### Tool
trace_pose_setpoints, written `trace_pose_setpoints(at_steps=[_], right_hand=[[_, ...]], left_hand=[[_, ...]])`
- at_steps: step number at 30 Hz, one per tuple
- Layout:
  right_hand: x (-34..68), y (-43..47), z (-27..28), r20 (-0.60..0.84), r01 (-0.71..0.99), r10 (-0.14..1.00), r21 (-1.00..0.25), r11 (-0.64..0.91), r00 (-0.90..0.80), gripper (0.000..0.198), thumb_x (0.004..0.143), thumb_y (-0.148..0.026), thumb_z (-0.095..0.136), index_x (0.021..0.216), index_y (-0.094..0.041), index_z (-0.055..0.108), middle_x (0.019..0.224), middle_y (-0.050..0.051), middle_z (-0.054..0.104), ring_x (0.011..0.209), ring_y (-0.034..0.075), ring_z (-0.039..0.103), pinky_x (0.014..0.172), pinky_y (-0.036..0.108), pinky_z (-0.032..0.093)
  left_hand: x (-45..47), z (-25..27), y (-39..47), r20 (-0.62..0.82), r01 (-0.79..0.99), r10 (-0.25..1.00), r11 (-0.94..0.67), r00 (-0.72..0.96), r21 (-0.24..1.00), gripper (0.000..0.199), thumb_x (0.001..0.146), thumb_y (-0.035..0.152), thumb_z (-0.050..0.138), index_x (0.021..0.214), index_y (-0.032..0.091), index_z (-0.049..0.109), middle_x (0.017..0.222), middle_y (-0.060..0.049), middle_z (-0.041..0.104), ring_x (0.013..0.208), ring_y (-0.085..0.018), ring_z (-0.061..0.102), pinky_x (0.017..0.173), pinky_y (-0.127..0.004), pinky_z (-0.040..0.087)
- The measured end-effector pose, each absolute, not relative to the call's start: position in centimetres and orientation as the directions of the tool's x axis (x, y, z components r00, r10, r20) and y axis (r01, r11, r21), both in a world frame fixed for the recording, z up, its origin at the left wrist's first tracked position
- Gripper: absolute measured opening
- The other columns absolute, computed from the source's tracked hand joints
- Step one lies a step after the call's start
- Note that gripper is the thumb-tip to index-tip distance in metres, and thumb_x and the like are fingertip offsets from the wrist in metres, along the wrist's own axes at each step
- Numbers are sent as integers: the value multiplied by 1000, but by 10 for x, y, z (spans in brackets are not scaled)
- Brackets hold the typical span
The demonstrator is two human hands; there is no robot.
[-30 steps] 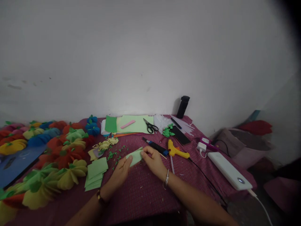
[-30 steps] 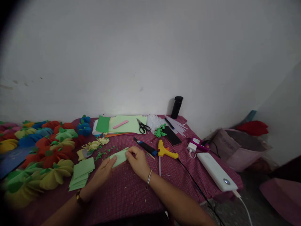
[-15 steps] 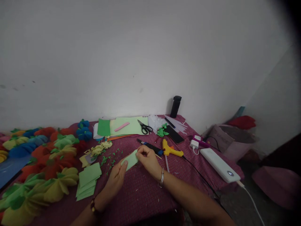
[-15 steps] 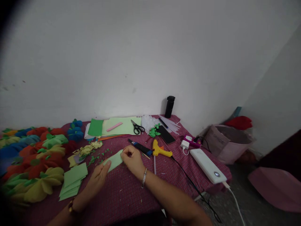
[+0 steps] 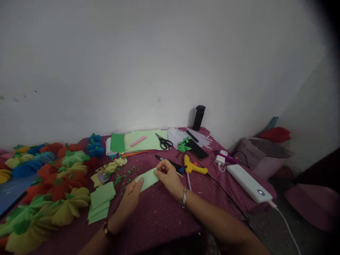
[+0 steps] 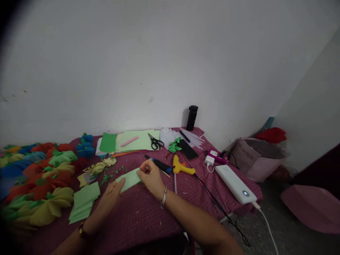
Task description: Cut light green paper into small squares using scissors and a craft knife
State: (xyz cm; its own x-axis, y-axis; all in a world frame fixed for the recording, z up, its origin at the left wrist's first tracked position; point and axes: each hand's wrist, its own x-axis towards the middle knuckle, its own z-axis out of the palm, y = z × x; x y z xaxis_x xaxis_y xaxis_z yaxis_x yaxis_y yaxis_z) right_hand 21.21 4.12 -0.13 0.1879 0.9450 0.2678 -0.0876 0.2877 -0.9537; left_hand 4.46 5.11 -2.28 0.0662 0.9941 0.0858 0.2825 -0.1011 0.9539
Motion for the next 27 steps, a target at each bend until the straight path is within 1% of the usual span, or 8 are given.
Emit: trace_pose_setpoints(at_steps=[3, 5, 8, 13, 17, 20, 24, 27], right_hand=[[215, 42, -1, 275, -77, 953, -955, 285, 126, 16, 67, -20, 60, 75, -20, 46, 66, -6, 46, 58, 9, 42, 54, 21, 35], [216, 41, -1, 267, -49, 961, -961, 271, 69, 16, 67, -18, 58, 77, -20, 45, 67, -6, 45, 58, 9, 43, 54, 21, 35], [215, 40, -2, 260, -8, 965, -966, 260, -16, 17, 66, -15, 56, 78, -20, 44, 68, -6, 45, 59, 10, 44, 55, 22, 35], [214, 39, -5, 221, -13, 965, -975, 221, -143, 18, 67, -17, 59, 79, -20, 46, 66, -6, 44, 58, 9, 41, 55, 22, 33], [214, 40, -8, 165, -135, 976, -980, 146, -140, 23, 76, -38, 61, 87, -20, 51, 71, -4, 48, 63, 10, 44, 58, 23, 35], [209, 40, -14, 96, -158, 972, -985, 62, -213, 35, 74, -51, 63, 79, -18, 54, 69, -4, 49, 62, 10, 44, 59, 23, 36], [197, 39, -25, 60, -213, 942, -977, -13, -330, 39, 62, -46, 75, 81, -15, 60, 72, -3, 58, 66, 10, 50, 69, 25, 41], [191, 39, -27, 39, -250, 948, -967, -44, -317, 40, 59, -43, 77, 84, -15, 64, 74, -3, 63, 67, 11, 54, 73, 27, 43]], left_hand=[[45, -15, 58, 49, 197, 952, -113, 301, 974, 27, 78, 39, 51, 83, 16, 64, 68, -1, 61, 59, -15, 50, 56, -26, 42], [46, -11, 61, 59, 192, 909, -150, 412, 970, 22, 78, 34, 51, 77, 16, 62, 63, 2, 55, 57, -13, 47, 53, -23, 37], [47, -11, 62, 89, 259, 879, -233, 469, 937, 22, 77, 33, 52, 64, 16, 55, 58, 4, 46, 56, -11, 42, 52, -21, 32], [50, -11, 57, 86, 304, 844, -283, 529, 910, 35, 81, 44, 47, 57, 18, 43, 55, 5, 35, 51, -10, 33, 47, -22, 25], [50, -8, 56, 146, 313, 876, -313, 459, 897, 36, 83, 43, 44, 57, 19, 39, 56, 5, 35, 52, -10, 33, 48, -22, 26], [49, -8, 56, 223, 322, 903, -348, 368, 880, 35, 84, 42, 44, 58, 19, 41, 56, 4, 37, 53, -11, 36, 49, -23, 27], [49, -11, 57, 288, 336, 915, -376, 282, 863, 34, 84, 41, 45, 58, 19, 43, 55, 4, 39, 53, -11, 37, 50, -23, 27], [50, -15, 57, 335, 349, 906, -412, 260, 842, 34, 84, 39, 46, 57, 19, 43, 54, 4, 39, 52, -11, 37, 50, -23, 27]])
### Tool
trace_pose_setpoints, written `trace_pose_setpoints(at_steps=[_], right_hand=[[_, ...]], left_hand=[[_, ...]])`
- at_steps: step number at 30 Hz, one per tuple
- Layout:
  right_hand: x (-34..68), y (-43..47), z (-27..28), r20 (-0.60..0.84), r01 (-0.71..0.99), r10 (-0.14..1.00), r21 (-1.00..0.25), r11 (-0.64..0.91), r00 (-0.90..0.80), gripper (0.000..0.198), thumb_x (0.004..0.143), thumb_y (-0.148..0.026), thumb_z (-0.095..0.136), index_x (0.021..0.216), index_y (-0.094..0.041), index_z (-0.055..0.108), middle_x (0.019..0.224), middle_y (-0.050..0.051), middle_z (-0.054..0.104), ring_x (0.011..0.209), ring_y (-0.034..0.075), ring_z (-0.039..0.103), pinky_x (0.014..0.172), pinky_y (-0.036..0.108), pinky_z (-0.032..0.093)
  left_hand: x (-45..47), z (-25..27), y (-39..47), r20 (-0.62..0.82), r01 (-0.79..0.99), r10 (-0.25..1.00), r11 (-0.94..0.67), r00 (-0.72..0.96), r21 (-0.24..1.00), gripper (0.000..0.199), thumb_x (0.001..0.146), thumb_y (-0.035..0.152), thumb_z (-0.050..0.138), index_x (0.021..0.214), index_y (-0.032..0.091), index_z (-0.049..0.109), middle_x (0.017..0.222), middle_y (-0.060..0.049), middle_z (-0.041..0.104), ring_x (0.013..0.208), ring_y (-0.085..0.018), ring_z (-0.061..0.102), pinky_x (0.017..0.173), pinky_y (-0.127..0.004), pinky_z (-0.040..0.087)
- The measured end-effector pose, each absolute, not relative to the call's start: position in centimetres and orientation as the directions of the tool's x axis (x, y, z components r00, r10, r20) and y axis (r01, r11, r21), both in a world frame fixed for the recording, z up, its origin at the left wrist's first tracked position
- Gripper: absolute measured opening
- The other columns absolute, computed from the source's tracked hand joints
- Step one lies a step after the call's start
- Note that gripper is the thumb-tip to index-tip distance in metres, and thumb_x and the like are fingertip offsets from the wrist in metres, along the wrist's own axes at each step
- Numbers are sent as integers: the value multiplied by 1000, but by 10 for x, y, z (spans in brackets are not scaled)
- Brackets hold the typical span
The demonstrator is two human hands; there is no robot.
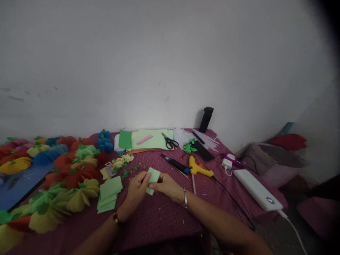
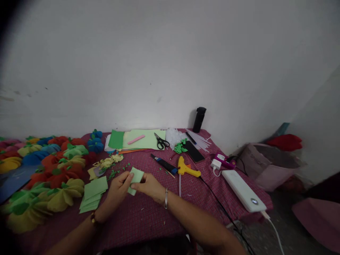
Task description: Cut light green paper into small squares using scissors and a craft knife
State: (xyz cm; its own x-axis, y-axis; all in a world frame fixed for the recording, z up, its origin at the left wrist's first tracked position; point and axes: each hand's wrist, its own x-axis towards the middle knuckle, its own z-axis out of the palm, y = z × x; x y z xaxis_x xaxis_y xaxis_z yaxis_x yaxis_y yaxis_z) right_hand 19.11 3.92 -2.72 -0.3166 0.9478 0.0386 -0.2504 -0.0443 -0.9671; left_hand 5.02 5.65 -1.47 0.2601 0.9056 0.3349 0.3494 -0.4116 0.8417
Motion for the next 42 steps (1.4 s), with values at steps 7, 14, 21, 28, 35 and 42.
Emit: trace_pose_setpoints(at_steps=[7, 14, 21, 28, 35, 42], right_hand=[[196, 43, -24, 98, -235, 967, -971, 42, -233, 36, 57, -44, 77, 76, -15, 67, 72, -1, 65, 67, 13, 57, 73, 29, 45], [199, 46, -26, 166, -51, 983, -985, 162, -84, 32, 65, -43, 71, 59, -15, 56, 54, -6, 50, 53, 9, 42, 53, 21, 35], [215, 53, -13, 170, -212, 975, -957, 198, 142, 29, 71, -43, 65, 66, -16, 56, 62, -3, 55, 56, 9, 47, 56, 21, 38], [203, 42, -22, 75, -158, 950, -987, 27, -304, 42, 70, -58, 62, 68, -15, 60, 60, -2, 58, 52, 9, 50, 53, 21, 40], [190, 39, -31, 42, 86, 943, -993, 75, -330, 21, 75, -33, 60, 62, -16, 58, 50, -5, 50, 46, 8, 43, 44, 18, 31], [192, 38, -29, 185, 8, 920, -980, 200, -345, 20, 71, -31, 65, 85, -17, 64, 75, -2, 62, 63, 11, 49, 58, 22, 37]], left_hand=[[51, -14, 49, 373, 307, 905, -421, 204, 854, 31, 86, 39, 45, 64, 18, 52, 58, 3, 47, 55, -13, 43, 54, -24, 34], [52, -11, 51, 336, 267, 925, -373, 175, 888, 25, 83, 39, 50, 72, 18, 57, 61, 2, 54, 56, -14, 48, 53, -23, 38], [51, -13, 50, 310, 244, 931, -352, 196, 904, 22, 85, 38, 49, 77, 18, 56, 62, 3, 52, 56, -13, 47, 53, -23, 37], [52, -16, 51, 260, 133, 949, -285, 178, 949, 23, 85, 41, 49, 79, 19, 53, 63, 3, 52, 55, -13, 48, 53, -23, 39], [52, -16, 56, 318, 115, 942, -329, 110, 937, 19, 86, 36, 47, 78, 18, 51, 67, 3, 50, 61, -12, 47, 57, -23, 39], [54, -22, 59, 284, 88, 954, -292, 93, 952, 19, 84, 35, 48, 75, 18, 50, 67, 2, 50, 61, -12, 47, 57, -23, 40]])
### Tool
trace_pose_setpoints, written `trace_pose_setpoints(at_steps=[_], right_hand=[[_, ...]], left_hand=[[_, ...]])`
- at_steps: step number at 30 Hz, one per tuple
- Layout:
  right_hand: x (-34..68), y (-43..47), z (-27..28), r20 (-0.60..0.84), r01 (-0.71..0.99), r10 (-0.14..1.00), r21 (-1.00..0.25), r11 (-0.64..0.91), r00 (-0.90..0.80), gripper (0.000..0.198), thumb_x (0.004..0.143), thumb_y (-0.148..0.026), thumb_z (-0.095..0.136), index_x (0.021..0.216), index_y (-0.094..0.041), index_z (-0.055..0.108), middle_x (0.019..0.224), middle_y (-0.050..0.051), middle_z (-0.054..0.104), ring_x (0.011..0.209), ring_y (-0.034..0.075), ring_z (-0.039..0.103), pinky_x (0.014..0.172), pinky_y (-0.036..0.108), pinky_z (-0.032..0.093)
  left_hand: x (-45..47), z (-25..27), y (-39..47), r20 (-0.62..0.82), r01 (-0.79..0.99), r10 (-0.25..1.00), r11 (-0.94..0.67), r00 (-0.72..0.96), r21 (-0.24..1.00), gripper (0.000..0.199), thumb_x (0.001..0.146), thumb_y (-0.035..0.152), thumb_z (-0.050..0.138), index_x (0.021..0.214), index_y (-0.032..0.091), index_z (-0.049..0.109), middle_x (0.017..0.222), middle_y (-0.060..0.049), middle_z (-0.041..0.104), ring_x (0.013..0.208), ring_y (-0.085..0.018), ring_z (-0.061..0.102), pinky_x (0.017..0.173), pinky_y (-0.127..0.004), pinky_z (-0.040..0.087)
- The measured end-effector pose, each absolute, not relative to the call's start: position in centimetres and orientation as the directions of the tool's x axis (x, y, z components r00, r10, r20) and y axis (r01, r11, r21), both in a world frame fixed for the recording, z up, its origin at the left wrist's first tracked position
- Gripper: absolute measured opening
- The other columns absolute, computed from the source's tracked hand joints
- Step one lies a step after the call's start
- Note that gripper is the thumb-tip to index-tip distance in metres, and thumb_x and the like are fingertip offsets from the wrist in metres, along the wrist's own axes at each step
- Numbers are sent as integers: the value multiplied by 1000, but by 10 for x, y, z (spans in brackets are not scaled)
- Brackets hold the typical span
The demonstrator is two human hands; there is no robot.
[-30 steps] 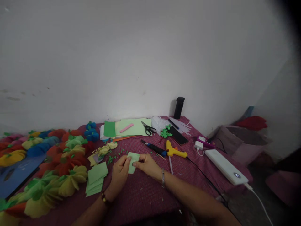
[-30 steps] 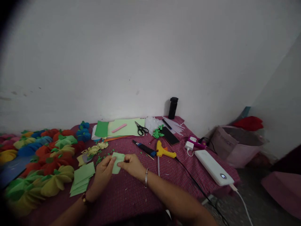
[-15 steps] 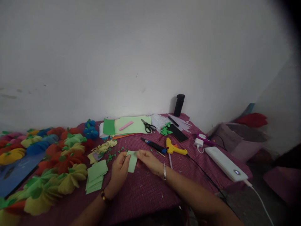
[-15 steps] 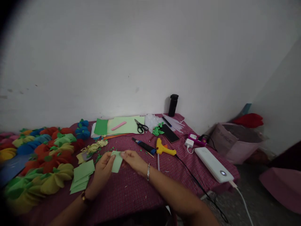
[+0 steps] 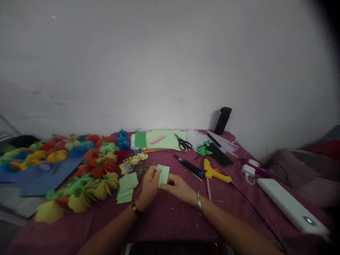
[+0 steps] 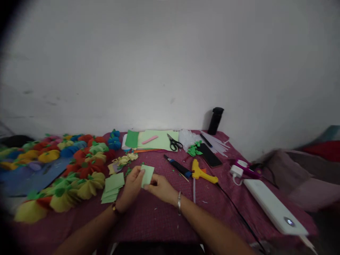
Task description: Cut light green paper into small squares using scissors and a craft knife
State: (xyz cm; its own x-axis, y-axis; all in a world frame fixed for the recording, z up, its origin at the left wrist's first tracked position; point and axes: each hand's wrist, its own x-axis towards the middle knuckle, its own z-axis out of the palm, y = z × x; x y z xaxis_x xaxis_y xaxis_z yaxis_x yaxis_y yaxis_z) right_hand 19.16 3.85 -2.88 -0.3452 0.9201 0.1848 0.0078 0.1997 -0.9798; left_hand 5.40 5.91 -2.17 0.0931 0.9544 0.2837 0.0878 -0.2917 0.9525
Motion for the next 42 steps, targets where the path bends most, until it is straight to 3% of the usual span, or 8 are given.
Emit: trace_pose_setpoints(at_steps=[5, 14, 21, 25, 29, 36, 38, 42], right_hand=[[200, 45, -30, 92, 8, 971, -995, 96, -219, 33, 75, -49, 60, 72, -16, 58, 59, -3, 54, 50, 10, 43, 50, 23, 33], [215, 47, -24, 228, 203, 954, -942, 267, -197, 35, 82, -45, 53, 60, -19, 44, 58, -4, 39, 57, 11, 37, 53, 23, 30], [215, 42, -18, 250, 225, 948, -930, 292, -197, 34, 85, -44, 48, 63, -20, 42, 60, -4, 36, 57, 11, 35, 53, 23, 29], [215, 42, -20, 183, 175, 934, -954, 244, -306, 34, 85, -48, 48, 67, -19, 46, 62, -4, 39, 57, 11, 37, 53, 23, 31], [212, 42, -23, 234, 240, 943, -926, 290, -235, 41, 85, -52, 45, 61, -20, 38, 59, -5, 35, 56, 10, 34, 52, 23, 29], [205, 38, -27, 232, 246, 934, -921, 301, -271, 37, 90, -47, 39, 64, -20, 38, 58, -5, 37, 54, 10, 37, 51, 23, 29], [204, 37, -27, 208, 229, 931, -932, 282, -301, 32, 90, -42, 39, 67, -20, 41, 57, -5, 41, 53, 10, 40, 52, 22, 31], [204, 37, -27, 161, 209, 928, -948, 241, -337, 17, 86, -29, 45, 73, -19, 46, 56, -5, 44, 52, 10, 42, 51, 21, 32]], left_hand=[[56, -27, 55, 219, 93, 957, -240, 189, 966, 20, 85, 37, 47, 81, 18, 51, 65, 3, 51, 56, -11, 47, 52, -23, 38], [55, -29, 58, 225, 126, 898, -291, 377, 949, 25, 83, 39, 51, 70, 18, 49, 64, 4, 44, 59, -10, 40, 52, -22, 32], [58, -35, 61, -35, -133, 860, 119, 510, 984, 35, 75, 49, 60, 81, 16, 49, 62, 5, 46, 49, -7, 37, 45, -20, 29], [55, -36, 62, 39, -56, 825, -9, 563, 998, 30, 73, 42, 64, 75, 15, 49, 64, 4, 47, 52, -7, 40, 49, -20, 33], [50, -27, 60, 120, 58, 780, -196, 615, 979, 20, 73, 31, 63, 78, 15, 52, 69, 3, 49, 59, -9, 43, 55, -21, 36], [37, 2, 50, 230, 437, 776, -543, 587, 717, 24, 83, 27, 51, 62, 17, 48, 60, 4, 44, 59, -10, 40, 56, -23, 32], [33, 7, 52, 285, 457, 785, -568, 550, 685, 23, 86, 28, 45, 67, 17, 53, 66, 1, 52, 63, -12, 47, 61, -24, 37], [4, 21, 66, 363, 472, 853, -513, 375, 717, 25, 85, 26, 43, 103, 18, 59, 93, -6, 64, 83, -17, 57, 75, -27, 43]])
